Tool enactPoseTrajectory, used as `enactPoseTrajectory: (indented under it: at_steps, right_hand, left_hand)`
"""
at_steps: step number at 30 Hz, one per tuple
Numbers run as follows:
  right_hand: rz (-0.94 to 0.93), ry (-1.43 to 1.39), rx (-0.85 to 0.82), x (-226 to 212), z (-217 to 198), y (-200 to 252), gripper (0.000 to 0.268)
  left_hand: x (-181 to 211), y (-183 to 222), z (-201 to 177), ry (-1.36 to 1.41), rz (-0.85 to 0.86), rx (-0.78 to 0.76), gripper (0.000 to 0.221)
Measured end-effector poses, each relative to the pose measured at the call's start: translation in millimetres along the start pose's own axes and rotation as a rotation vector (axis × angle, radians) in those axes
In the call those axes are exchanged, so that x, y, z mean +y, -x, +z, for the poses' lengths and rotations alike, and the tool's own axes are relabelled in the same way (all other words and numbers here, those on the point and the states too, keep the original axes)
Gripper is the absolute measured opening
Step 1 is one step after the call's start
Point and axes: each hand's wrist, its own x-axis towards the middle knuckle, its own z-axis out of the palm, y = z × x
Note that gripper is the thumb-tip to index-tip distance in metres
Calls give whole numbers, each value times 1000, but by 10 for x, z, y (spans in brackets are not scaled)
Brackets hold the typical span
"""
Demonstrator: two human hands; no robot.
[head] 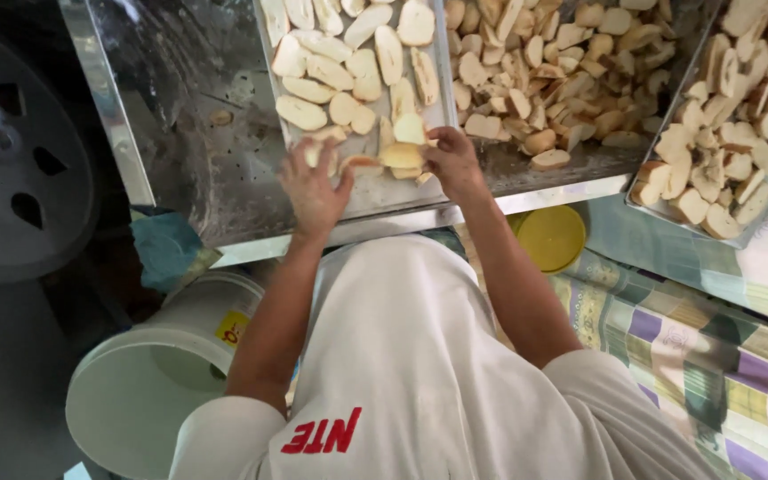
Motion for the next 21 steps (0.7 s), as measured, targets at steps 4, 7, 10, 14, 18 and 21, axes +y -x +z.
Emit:
enactPoseTrajectory:
  at_steps: [4,7,10,14,18,21]
  right_hand:
    - [8,-176,28,-197,29,171,29]
    - [-22,-217,37,-277,22,185,28]
    - [-45,-241,33,-354,10,230,28]
    - [-52,-248,17,-454,4,351,28]
    - [-81,-209,-1,-514,56,551,28]
    - [-144,-196,-57,-550,231,754,30]
  left_hand:
    - [3,17,199,58,178,-156,53]
    - [13,-51,340,25,228,-176,43]
    - [-52,-99,541,-2,242,-134,38]
    - [14,-132,752,-43,250,-67,46]
    - [246,-185,381,7,80,-215,46]
    - [437,-167,-78,688,-272,-224,32]
